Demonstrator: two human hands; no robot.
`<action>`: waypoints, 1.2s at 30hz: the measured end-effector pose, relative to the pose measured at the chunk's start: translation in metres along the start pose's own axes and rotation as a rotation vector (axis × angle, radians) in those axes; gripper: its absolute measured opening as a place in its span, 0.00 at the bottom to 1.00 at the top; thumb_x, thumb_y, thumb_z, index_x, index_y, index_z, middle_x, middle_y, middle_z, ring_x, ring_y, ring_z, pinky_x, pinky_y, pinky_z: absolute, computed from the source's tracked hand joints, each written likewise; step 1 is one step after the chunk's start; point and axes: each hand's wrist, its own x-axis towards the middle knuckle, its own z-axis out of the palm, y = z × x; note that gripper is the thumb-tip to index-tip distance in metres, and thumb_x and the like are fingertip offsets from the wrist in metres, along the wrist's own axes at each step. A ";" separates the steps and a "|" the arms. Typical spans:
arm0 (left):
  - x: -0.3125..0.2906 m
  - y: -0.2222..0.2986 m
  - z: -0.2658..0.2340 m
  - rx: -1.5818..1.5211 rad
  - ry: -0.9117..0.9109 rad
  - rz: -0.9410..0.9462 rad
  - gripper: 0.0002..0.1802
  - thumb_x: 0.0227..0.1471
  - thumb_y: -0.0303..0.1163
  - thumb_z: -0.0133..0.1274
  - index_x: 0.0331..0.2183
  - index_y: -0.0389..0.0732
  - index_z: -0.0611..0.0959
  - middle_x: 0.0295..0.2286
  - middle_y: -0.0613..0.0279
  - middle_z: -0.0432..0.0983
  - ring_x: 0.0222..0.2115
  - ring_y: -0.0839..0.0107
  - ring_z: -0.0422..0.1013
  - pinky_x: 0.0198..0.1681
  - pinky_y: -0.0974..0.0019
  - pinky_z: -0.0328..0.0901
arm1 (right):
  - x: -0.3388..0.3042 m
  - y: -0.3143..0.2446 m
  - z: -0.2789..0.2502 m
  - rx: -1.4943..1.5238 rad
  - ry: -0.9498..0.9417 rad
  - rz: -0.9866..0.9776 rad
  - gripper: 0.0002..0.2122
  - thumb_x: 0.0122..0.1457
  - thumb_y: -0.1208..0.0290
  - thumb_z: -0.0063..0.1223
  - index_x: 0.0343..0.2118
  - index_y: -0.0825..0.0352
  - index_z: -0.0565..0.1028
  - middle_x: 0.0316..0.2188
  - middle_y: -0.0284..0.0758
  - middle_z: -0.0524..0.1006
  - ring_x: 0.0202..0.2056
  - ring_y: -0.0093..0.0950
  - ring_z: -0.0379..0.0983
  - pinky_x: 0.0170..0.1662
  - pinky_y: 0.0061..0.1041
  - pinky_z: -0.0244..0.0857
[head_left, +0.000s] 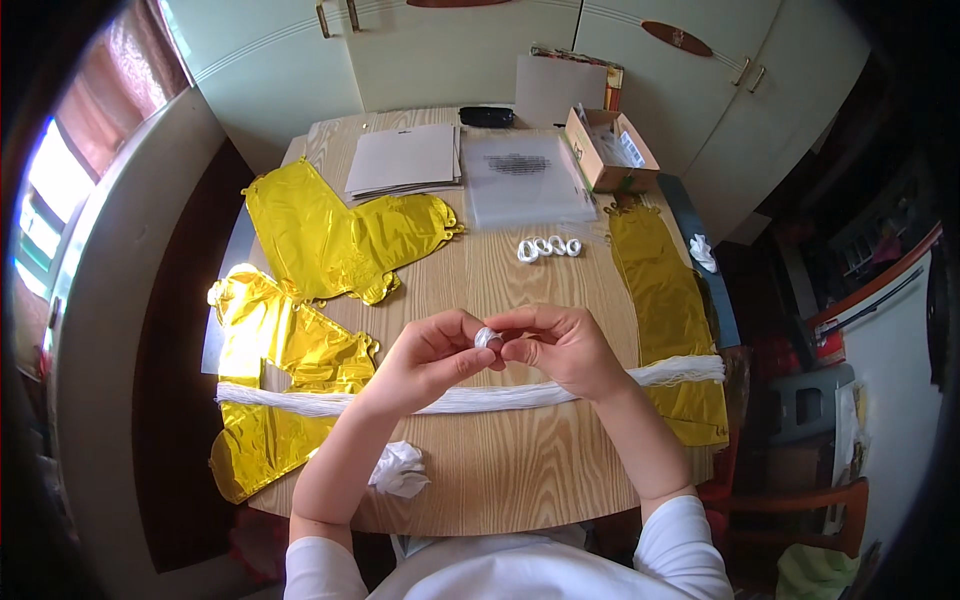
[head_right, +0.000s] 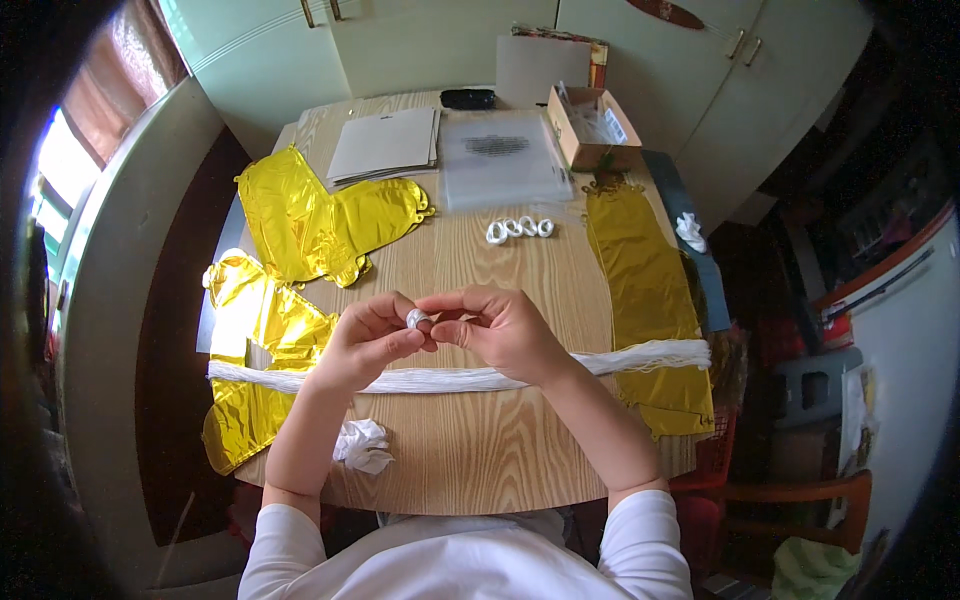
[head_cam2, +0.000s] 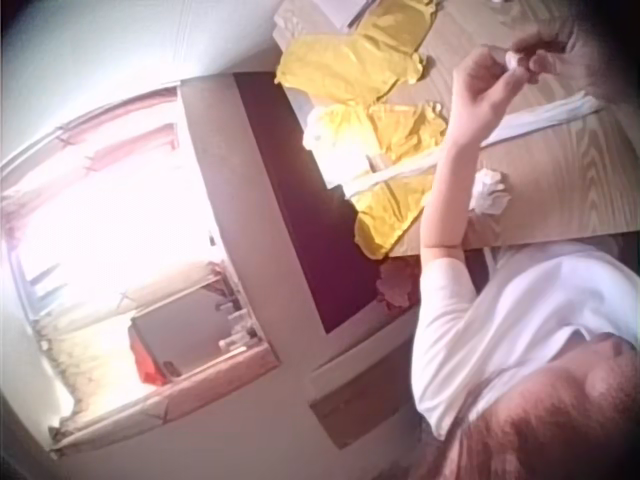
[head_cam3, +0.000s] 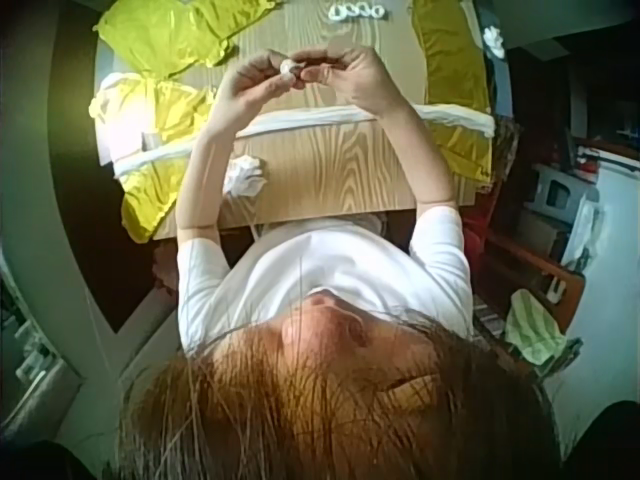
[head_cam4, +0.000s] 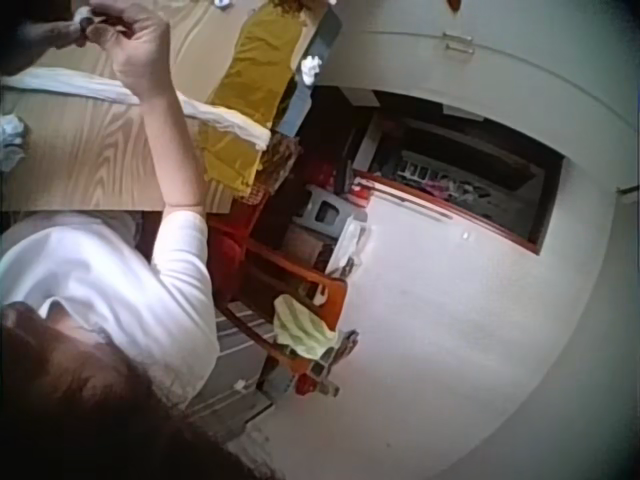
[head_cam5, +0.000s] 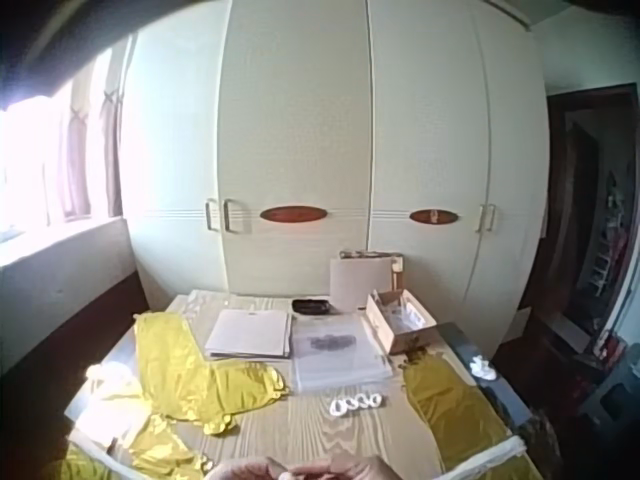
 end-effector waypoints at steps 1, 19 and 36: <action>0.000 0.002 0.001 0.006 -0.008 0.003 0.08 0.52 0.24 0.49 0.34 0.34 0.69 0.31 0.58 0.74 0.36 0.74 0.72 0.40 0.71 0.66 | -0.001 -0.001 0.001 -0.007 0.011 0.001 0.08 0.53 0.80 0.52 0.37 0.70 0.75 0.31 0.33 0.77 0.34 0.19 0.73 0.38 0.17 0.68; 0.005 -0.001 -0.002 -0.102 0.060 -0.001 0.12 0.49 0.21 0.51 0.34 0.39 0.65 0.27 0.62 0.71 0.33 0.73 0.71 0.41 0.69 0.65 | -0.001 0.001 0.001 -0.088 0.014 0.078 0.09 0.48 0.84 0.51 0.33 0.67 0.69 0.29 0.28 0.70 0.31 0.14 0.68 0.38 0.16 0.66; 0.007 -0.003 0.003 -0.043 0.110 -0.005 0.10 0.50 0.22 0.51 0.31 0.40 0.67 0.28 0.68 0.69 0.29 0.81 0.68 0.30 0.77 0.61 | 0.001 0.003 0.003 -0.220 0.112 0.050 0.05 0.53 0.76 0.55 0.31 0.70 0.76 0.24 0.30 0.76 0.26 0.15 0.71 0.32 0.14 0.67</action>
